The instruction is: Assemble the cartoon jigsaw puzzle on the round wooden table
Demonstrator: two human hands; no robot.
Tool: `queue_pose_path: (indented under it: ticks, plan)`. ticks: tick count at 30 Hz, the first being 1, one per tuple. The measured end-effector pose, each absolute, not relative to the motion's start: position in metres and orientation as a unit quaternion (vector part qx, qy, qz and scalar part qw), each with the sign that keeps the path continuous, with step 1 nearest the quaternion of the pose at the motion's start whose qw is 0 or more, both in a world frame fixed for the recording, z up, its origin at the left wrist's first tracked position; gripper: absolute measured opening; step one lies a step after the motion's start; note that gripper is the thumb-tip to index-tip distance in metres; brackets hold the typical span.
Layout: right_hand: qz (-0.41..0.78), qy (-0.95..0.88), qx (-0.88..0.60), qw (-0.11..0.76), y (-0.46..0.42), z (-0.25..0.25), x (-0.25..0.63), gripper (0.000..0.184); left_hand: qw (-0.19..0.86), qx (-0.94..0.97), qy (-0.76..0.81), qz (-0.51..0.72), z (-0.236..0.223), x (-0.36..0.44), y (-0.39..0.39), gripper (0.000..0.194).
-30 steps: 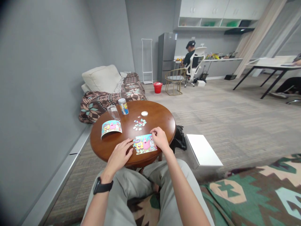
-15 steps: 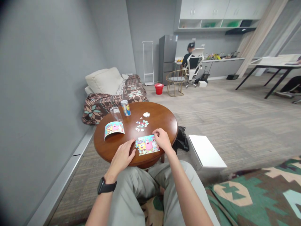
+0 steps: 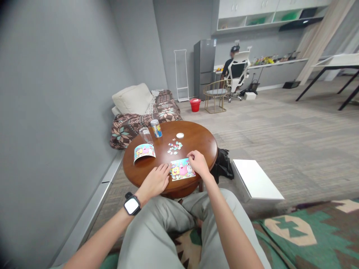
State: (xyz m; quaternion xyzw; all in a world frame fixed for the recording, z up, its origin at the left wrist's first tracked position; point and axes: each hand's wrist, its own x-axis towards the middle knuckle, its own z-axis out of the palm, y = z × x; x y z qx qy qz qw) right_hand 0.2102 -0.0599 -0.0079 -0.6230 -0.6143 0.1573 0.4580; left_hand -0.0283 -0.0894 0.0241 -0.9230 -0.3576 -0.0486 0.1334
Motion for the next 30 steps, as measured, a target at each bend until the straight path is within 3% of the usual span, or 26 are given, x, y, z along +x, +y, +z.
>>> queue_pose_path:
  ticks: [15,22,30]
  plan:
    - [0.167,-0.633,-0.619,0.434,-0.058,-0.016,0.217,0.023,0.166,-0.92,-0.355,-0.008,0.031,-0.021,-0.094,0.043]
    - [0.163,-0.634,-0.62,0.432,-0.056,-0.014,0.218,0.022,0.131,-0.939,-0.318,0.0,0.042,-0.022,-0.083,0.048]
    - [0.169,-0.631,-0.626,0.426,-0.056,-0.013,0.217,0.023,0.069,-0.861,-0.501,-0.064,0.052,0.016,-0.007,0.025]
